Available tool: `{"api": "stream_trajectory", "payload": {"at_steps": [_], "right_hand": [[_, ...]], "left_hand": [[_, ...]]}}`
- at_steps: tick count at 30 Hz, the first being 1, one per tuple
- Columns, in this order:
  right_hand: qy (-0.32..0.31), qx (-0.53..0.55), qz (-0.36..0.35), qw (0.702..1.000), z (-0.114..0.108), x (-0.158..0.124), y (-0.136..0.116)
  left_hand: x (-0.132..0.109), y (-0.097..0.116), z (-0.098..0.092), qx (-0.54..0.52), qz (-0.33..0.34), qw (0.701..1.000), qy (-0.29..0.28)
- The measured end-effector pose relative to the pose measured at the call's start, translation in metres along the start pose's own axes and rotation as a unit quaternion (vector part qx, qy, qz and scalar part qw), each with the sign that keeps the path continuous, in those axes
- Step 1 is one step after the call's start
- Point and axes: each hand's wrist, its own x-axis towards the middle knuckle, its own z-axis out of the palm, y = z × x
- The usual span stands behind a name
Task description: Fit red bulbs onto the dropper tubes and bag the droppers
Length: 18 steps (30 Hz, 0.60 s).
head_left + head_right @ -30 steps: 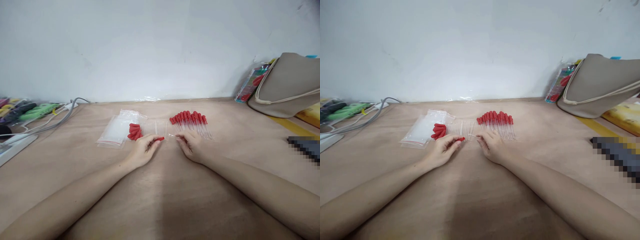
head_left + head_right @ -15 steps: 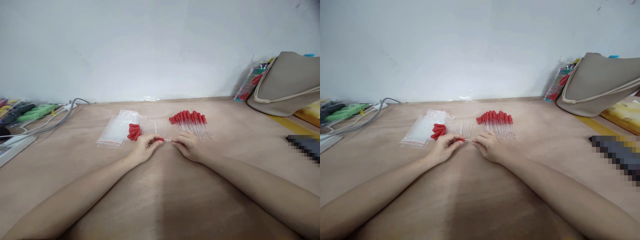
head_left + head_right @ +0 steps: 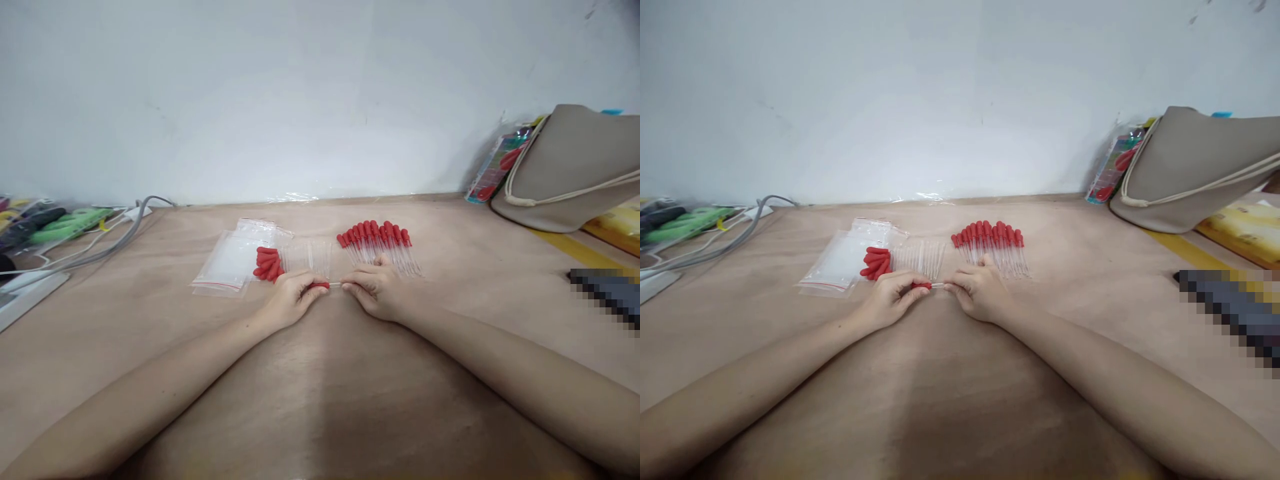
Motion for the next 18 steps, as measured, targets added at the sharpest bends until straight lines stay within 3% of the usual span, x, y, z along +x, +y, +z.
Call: {"api": "stream_trajectory", "payload": {"at_steps": [18], "right_hand": [[-0.079, -0.046, 0.044, 0.995, 0.009, 0.014, -0.010]], "left_hand": [[0.006, -0.009, -0.001, -0.010, 0.018, 1.000, -0.021]]}}
